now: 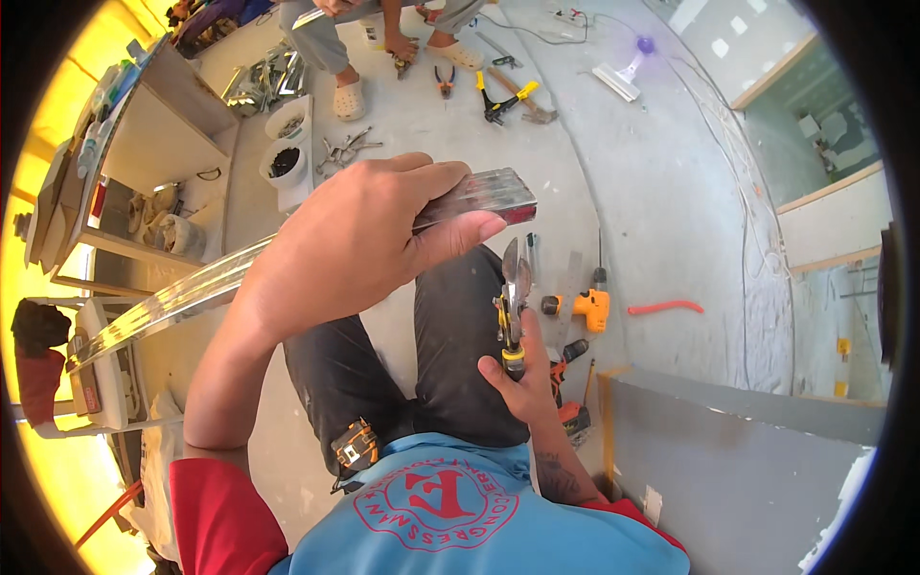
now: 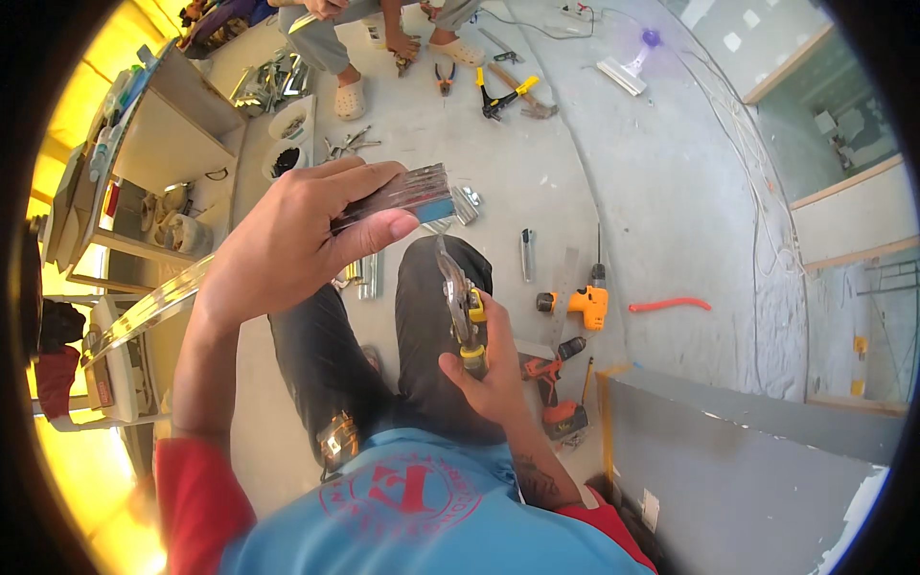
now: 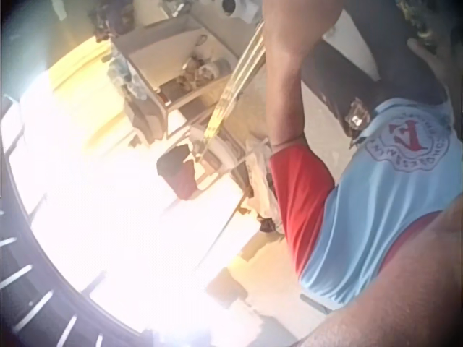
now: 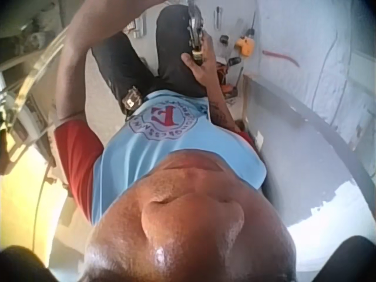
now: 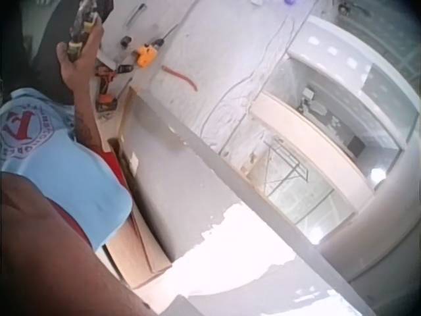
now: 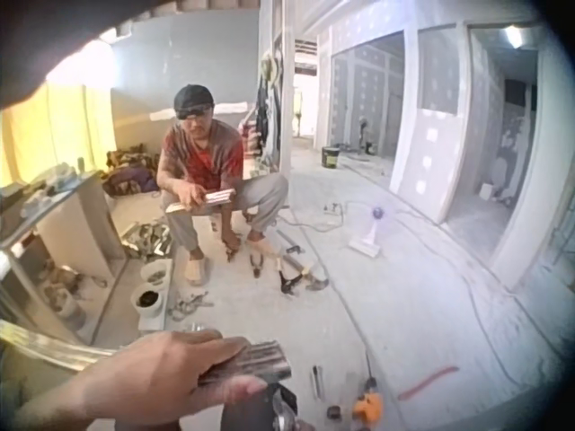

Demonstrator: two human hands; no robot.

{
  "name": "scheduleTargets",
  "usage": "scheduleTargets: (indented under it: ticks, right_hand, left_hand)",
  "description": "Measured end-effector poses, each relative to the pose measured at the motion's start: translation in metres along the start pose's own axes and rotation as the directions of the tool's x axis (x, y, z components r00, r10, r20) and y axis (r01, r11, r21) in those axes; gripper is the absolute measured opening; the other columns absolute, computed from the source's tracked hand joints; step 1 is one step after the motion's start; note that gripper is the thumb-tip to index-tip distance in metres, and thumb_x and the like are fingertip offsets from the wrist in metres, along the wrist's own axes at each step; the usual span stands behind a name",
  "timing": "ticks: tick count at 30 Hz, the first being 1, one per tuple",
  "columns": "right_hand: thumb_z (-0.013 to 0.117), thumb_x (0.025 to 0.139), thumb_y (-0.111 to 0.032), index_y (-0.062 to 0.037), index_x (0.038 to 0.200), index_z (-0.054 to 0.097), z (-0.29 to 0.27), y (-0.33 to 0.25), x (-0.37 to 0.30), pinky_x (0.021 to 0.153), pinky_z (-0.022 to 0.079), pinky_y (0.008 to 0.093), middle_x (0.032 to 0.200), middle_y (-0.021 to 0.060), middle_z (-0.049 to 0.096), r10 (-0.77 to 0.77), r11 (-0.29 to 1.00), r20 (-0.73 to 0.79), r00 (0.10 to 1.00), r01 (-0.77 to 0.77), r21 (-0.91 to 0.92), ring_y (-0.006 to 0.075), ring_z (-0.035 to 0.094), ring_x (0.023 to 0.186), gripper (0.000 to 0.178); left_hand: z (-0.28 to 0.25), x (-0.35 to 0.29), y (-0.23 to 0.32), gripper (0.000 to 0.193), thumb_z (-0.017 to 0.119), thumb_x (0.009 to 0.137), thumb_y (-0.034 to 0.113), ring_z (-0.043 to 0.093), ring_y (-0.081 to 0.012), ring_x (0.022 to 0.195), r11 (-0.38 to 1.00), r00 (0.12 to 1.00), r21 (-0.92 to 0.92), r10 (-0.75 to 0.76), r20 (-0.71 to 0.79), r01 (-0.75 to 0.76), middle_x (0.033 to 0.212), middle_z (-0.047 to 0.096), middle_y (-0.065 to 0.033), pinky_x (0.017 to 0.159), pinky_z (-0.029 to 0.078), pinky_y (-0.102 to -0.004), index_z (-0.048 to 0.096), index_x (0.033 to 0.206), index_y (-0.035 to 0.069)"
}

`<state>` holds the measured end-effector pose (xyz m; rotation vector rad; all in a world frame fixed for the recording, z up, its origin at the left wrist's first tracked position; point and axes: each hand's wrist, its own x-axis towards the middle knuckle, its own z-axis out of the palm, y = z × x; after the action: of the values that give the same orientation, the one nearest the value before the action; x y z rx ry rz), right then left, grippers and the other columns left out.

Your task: The person is measuring a metal stud with a tape measure and pencil, then cutting it with metal snips.

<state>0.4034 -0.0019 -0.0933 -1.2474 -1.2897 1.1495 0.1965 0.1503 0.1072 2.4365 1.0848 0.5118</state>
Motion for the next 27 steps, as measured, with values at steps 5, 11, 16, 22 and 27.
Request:
scheduleTargets:
  ticks: [5,11,16,22,27]
  right_hand:
    - [0.077,0.091,-0.042,0.0039,0.155,0.033,0.002,-0.003,0.012,0.115,0.035,0.043,0.144,0.0175,0.045,-0.035,0.999,0.022,0.999,0.035,0.001,0.0316,0.045,0.135,0.09]
    - [0.076,0.091,-0.043,0.0047,0.157,0.029,-0.002,-0.003,0.017,0.118,0.031,0.0436,0.147,0.0184,0.042,-0.047,0.999,0.043,0.998,0.047,-0.002,0.0322,0.042,0.139,0.094]
    - [0.076,0.092,-0.041,0.0052,0.158,0.028,-0.002,-0.001,0.019,0.119,0.03,0.044,0.149,0.0199,0.04,-0.067,0.998,0.064,0.996,0.068,-0.004,0.0334,0.04,0.141,0.094]
    - [0.077,0.091,-0.038,0.0053,0.158,0.026,-0.002,-0.006,0.02,0.12,0.029,0.0441,0.15,0.0206,0.04,-0.066,0.998,0.062,0.996,0.066,-0.001,0.0341,0.039,0.142,0.094]
    - [0.076,0.091,-0.035,0.0058,0.158,0.025,-0.003,-0.013,0.024,0.12,0.028,0.044,0.15,0.0199,0.039,-0.068,0.997,0.057,0.996,0.07,-0.025,0.0338,0.038,0.143,0.094]
  left_hand:
    - [-0.006,0.0,0.006,0.047,0.067,0.101,0.04,0.058,-0.0419,0.078,1.0,1.0,0.008,0.009,0.024,-0.009,0.091,0.063,-0.021,0.071,0.049,-0.0427,0.066,0.12,-0.002]
    - [-0.006,-0.001,0.006,0.046,0.066,0.101,0.041,0.057,-0.0418,0.077,1.0,1.0,0.003,0.013,0.005,-0.013,0.09,0.062,-0.0208,0.071,0.049,-0.0432,0.067,0.12,-0.001]
    - [-0.009,-0.002,0.007,0.048,0.066,0.101,0.042,0.056,-0.0416,0.077,1.0,1.0,0.008,0.01,0.028,-0.011,0.09,0.062,-0.0208,0.07,0.049,-0.0423,0.067,0.121,-0.001]
    - [-0.008,-0.004,0.01,0.053,0.067,0.1,0.044,0.058,-0.0389,0.077,0.999,1.0,-0.022,0.027,0.014,-0.027,0.089,0.062,-0.0208,0.071,0.049,-0.0416,0.066,0.125,-0.004]
    - [-0.005,-0.005,0.007,0.052,0.066,0.1,0.044,0.06,-0.0404,0.078,0.997,0.999,-0.055,0.047,-0.004,-0.047,0.087,0.063,-0.0225,0.071,0.049,-0.0441,0.066,0.116,-0.006]
